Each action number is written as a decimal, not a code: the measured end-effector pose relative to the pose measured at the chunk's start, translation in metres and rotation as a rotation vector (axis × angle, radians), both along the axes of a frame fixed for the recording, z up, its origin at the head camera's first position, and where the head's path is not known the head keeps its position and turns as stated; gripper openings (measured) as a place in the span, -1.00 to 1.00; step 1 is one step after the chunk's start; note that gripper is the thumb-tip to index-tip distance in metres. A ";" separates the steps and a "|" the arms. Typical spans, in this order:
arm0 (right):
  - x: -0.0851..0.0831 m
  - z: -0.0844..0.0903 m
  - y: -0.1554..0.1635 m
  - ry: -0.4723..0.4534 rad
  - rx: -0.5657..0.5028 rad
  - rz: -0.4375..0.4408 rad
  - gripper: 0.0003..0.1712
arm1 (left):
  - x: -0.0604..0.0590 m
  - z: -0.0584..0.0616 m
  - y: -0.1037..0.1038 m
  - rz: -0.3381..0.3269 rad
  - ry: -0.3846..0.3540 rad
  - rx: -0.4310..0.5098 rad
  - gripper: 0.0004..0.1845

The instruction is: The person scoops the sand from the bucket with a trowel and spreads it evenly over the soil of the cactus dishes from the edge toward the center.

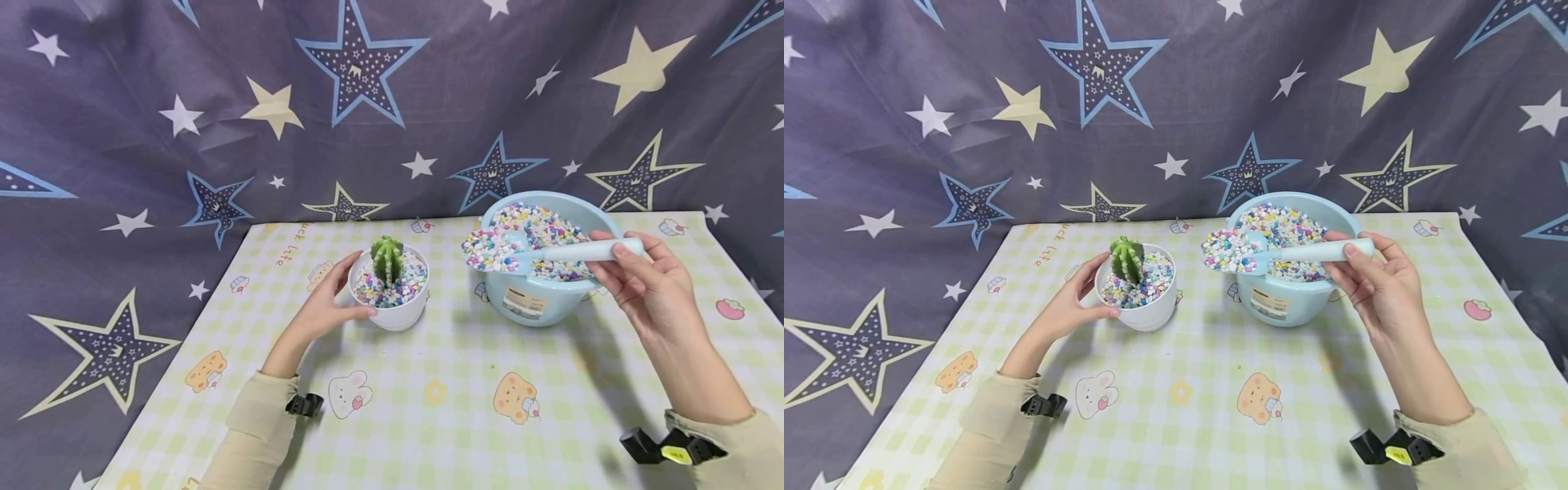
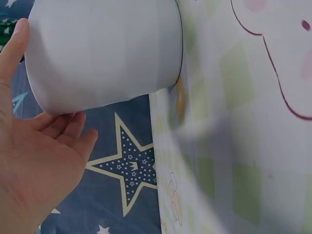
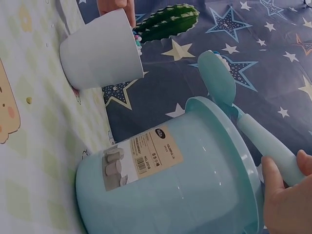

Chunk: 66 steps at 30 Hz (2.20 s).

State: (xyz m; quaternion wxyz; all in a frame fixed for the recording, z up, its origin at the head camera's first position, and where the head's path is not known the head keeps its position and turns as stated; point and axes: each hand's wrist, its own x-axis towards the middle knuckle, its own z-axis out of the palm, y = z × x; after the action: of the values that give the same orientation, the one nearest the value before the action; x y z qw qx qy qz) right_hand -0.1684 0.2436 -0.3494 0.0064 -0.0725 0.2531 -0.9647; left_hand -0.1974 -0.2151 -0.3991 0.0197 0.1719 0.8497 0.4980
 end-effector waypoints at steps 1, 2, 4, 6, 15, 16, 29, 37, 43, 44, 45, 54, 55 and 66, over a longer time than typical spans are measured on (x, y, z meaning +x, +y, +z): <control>0.000 0.000 0.000 -0.002 0.003 0.002 -0.78 | 0.000 0.000 0.000 -0.001 0.000 0.002 0.10; 0.000 0.000 -0.001 -0.003 0.006 0.004 -0.78 | -0.001 -0.001 0.000 -0.002 0.000 0.002 0.10; 0.000 0.000 -0.001 0.001 0.009 0.007 -0.78 | -0.001 -0.001 0.000 -0.003 0.001 0.003 0.10; 0.001 0.000 -0.002 0.006 0.009 0.010 -0.78 | -0.002 -0.002 0.000 -0.005 0.004 0.004 0.10; 0.001 -0.001 -0.008 0.015 -0.001 0.017 -0.77 | -0.002 -0.002 0.002 -0.011 0.028 0.002 0.13; 0.001 -0.001 -0.008 0.015 0.000 0.017 -0.77 | -0.003 -0.002 0.003 -0.010 0.029 0.001 0.13; 0.002 0.002 -0.018 0.007 0.038 0.018 -0.76 | 0.003 -0.003 0.006 0.045 0.036 -0.030 0.12; 0.004 0.003 -0.026 0.010 0.059 0.035 -0.75 | 0.007 -0.006 0.009 0.096 0.097 -0.104 0.14; 0.007 0.005 -0.033 0.028 0.087 0.055 -0.78 | 0.012 -0.007 0.013 0.140 0.121 -0.102 0.16; 0.008 0.006 -0.034 0.030 0.093 0.057 -0.78 | 0.013 -0.007 0.014 0.150 0.121 -0.101 0.16; 0.008 0.006 -0.035 0.032 0.096 0.061 -0.78 | 0.014 -0.006 0.015 0.157 0.123 -0.101 0.16; 0.008 0.007 -0.042 0.052 0.147 0.084 -0.81 | 0.025 -0.004 0.026 0.274 0.121 -0.149 0.19; 0.008 0.007 -0.042 0.053 0.149 0.086 -0.81 | 0.026 -0.004 0.027 0.285 0.121 -0.152 0.20; 0.004 0.007 -0.041 0.024 0.125 0.116 -0.80 | 0.029 -0.002 0.034 0.289 0.103 -0.141 0.23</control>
State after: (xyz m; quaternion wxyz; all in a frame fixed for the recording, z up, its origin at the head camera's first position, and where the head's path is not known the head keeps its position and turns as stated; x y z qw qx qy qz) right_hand -0.1640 0.2024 -0.3425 0.0636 -0.0977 0.3082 -0.9441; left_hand -0.1682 -0.1816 -0.4015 -0.0838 0.0715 0.8983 0.4253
